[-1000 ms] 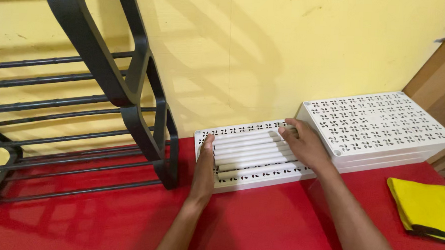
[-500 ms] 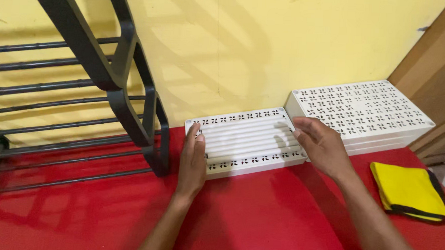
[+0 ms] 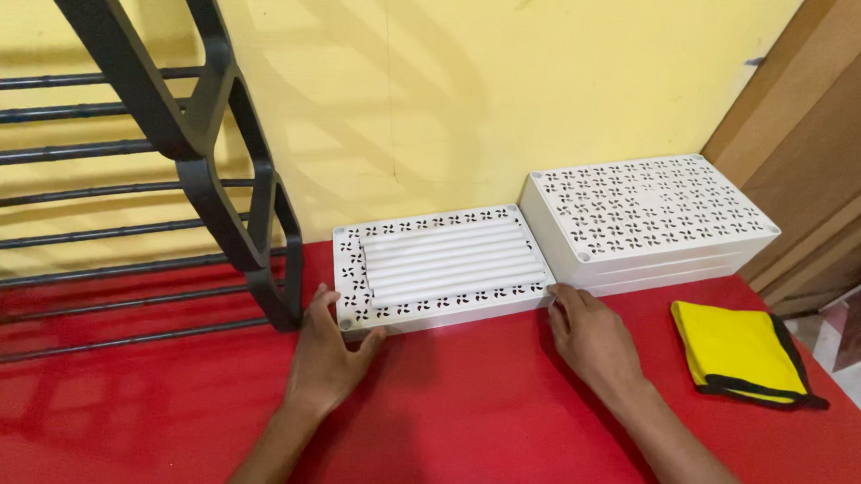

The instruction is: The person disassembles a white plastic three-tier shelf by removing the top tray and then pulling out the vertical support poles one by one. The person then stacks the trays and places the poles inside the bottom tray. Finally, the person moves a black metal rack aside.

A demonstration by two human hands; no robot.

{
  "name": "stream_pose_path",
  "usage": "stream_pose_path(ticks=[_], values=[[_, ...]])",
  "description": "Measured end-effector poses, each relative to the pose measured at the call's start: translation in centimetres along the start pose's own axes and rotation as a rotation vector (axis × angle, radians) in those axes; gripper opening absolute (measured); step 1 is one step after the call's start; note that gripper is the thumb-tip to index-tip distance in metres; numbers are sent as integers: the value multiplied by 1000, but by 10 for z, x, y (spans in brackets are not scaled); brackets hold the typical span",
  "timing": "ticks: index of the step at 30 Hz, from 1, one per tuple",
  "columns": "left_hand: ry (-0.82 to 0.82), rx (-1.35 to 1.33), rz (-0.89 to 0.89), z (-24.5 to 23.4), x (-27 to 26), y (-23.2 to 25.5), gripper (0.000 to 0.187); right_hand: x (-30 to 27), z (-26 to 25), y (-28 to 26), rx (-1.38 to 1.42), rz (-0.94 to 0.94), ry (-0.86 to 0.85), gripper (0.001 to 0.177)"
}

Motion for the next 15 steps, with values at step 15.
stream_pose_path(ticks=[15], values=[[-121,354,77,-2,-20,2,29,4,16,9,-195,-71,-18,27]])
Point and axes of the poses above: each hand's wrist, its own x-axis towards the middle knuckle, its own z-axis out of the palm, y = z × x, the point moved 9 cm from there along x, towards the middle knuckle, and after that the axes turned 11 degrees about y, right-handed, at the moved point
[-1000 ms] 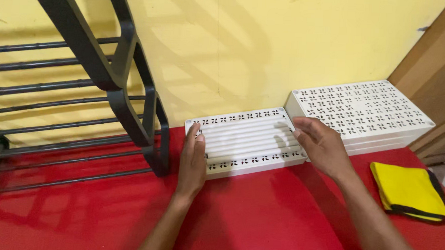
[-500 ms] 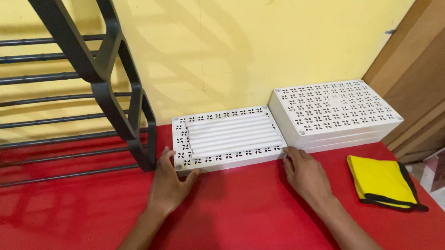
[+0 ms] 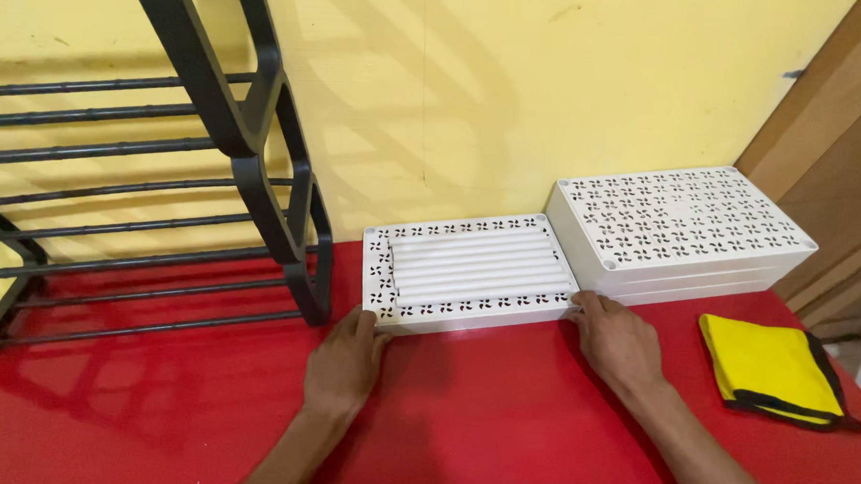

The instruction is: The person disassembles a white plastic three-tier shelf by removing the top tray and then pulling out the vertical support poles one by one. The person then stacks the trays and places the poles inside the bottom tray. Finally, the person moves a black metal rack aside.

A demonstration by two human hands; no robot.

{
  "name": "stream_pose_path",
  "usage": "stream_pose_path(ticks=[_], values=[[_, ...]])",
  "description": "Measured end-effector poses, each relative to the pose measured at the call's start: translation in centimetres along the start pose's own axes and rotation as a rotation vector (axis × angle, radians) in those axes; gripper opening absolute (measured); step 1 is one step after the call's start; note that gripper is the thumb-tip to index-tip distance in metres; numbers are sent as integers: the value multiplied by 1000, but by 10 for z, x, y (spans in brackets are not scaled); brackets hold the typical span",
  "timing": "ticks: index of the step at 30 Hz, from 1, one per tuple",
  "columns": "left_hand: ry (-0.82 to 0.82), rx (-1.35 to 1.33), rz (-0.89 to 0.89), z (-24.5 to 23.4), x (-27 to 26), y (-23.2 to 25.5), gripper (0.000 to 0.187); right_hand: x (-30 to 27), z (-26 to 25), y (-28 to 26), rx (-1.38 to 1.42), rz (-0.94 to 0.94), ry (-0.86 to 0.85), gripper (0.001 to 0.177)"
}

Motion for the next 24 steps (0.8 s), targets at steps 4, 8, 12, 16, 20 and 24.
stream_pose_path(ticks=[4,8,12,16,20,24], values=[[-24,14,1,3,-2,-7,30,-2,2,0,5,-33,-38,23],[-101,44,-59,1,-8,-14,30,-3,-2,-3,-3,-72,-23,21],[-63,56,-17,-17,-12,-6,31,0,-10,-5,11,-82,-23,23],[-82,80,-6,-34,-13,0,33,1,-17,-8,-41,-80,-73,29],[-51,70,17,-58,-11,12,34,2,-43,-16,54,-103,8,30],[95,22,117,-92,-10,32,32,10,-63,-12,66,-63,-10,32]])
Point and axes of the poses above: each hand's wrist, its own x-axis towards the middle knuckle, its own z-axis out of the palm, y = z × x, the point moved 9 cm from there along x, towards the middle knuckle, and after that the axes turned 11 degrees about y, right-handed, at the moved point
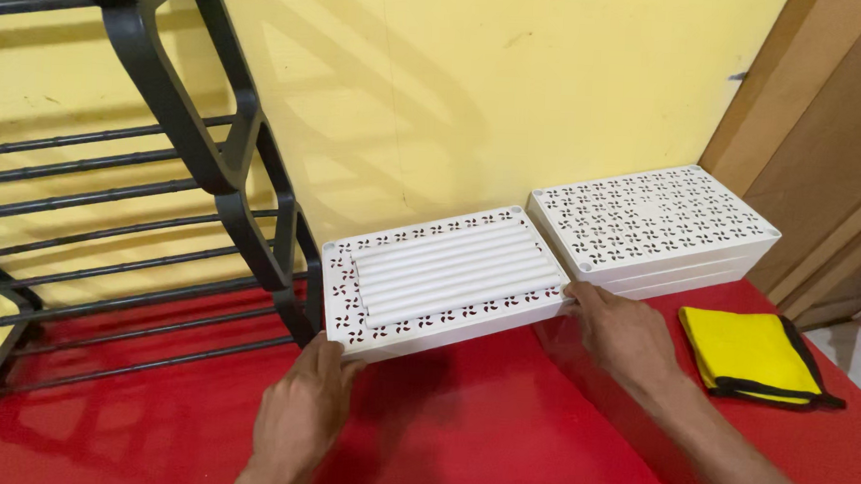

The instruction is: The person disassembles a white plastic three-tier shelf by removing the top tray and then pulling out the vertical support poles one by one. The person then stacks the trays and places the poles inside the bottom tray. Finally, the person moves a black metal rack aside.

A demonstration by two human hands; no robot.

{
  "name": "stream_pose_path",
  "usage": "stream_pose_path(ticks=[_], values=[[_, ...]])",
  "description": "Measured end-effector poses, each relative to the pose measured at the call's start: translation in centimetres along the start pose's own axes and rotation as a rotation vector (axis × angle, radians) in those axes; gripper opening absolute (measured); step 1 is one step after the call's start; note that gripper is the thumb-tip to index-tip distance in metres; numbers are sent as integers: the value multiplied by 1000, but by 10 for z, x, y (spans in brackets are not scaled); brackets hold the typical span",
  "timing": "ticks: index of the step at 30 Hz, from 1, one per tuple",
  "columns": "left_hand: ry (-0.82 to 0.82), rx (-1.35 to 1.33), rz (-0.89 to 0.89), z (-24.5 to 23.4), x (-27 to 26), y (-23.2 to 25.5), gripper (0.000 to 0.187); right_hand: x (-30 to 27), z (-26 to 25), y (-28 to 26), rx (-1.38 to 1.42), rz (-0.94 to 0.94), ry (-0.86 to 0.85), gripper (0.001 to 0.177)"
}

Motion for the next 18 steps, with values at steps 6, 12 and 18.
stream_pose_path(ticks=[6,12,18], values=[[79,13,108,-25,13,29,33,8,-44,1,5,-42,113,26],[105,43,210,-12,36,62,36,18,-68,31,-33,12,152,27],[133,32,345,21,53,109,37,22,-81,80,-88,74,179,26]])
Point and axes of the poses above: each hand's wrist, its own x-axis towards the middle knuckle, its own z-axis out of the palm, y = z × x, the point moved 9 cm from there along x, towards the middle knuckle, and after that the axes turned 11 degrees about y, right-handed, at the moved point
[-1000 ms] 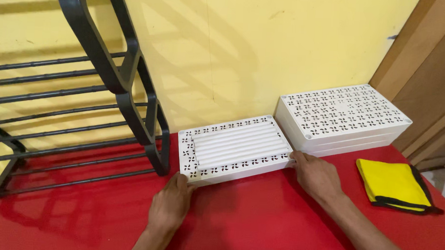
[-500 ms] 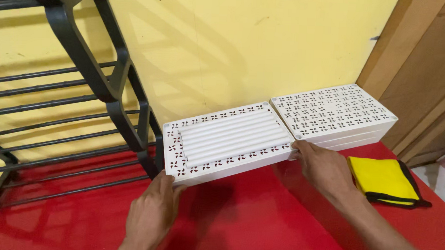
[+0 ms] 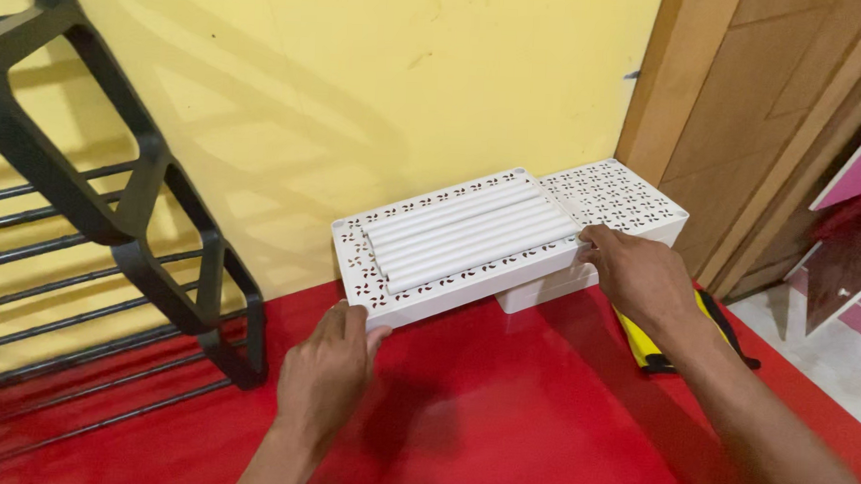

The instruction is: The person disassembles a white plastic three-tier shelf by removing the top tray and then pulling out the vertical support poles one by one. The person then stacks the trays and places the poles inside the bottom tray. Finally, the person moves a black metal rack aside.

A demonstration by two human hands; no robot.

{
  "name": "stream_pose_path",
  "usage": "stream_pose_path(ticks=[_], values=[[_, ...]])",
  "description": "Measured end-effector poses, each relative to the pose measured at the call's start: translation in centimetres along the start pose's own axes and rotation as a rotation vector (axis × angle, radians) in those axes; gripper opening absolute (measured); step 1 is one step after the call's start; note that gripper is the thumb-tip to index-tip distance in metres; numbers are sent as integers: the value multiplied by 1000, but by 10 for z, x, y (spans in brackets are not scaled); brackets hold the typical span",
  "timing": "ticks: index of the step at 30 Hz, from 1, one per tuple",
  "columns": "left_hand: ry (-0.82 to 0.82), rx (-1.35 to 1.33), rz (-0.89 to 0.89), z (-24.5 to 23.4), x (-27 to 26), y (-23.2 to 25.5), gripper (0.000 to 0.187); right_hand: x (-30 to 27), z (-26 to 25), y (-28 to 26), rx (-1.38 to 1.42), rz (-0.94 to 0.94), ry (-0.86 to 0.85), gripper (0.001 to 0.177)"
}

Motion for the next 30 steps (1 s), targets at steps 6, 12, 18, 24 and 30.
stream_pose_path(ticks=[6,12,18,24,30], values=[[30,-3,90,52,31,35,40,10,6,67,-54,102,4,26],[30,28,149,101,54,72,43,21,18,133,-64,164,7,29],[-4,71,174,139,67,110,42,27,26,184,-119,241,-26,30],[-8,77,191,153,75,135,41,23,24,211,-28,353,24,31],[-44,-48,52,145,77,128,40,28,39,216,-4,394,1,31]])
Point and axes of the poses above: each hand's wrist, its own x-axis towards the middle knuckle, its own z-axis out of the palm, y = z × x, the point moved 9 cm from there along x, towards the middle knuckle, and after that the axes turned 11 degrees about y, right-handed, at the moved point
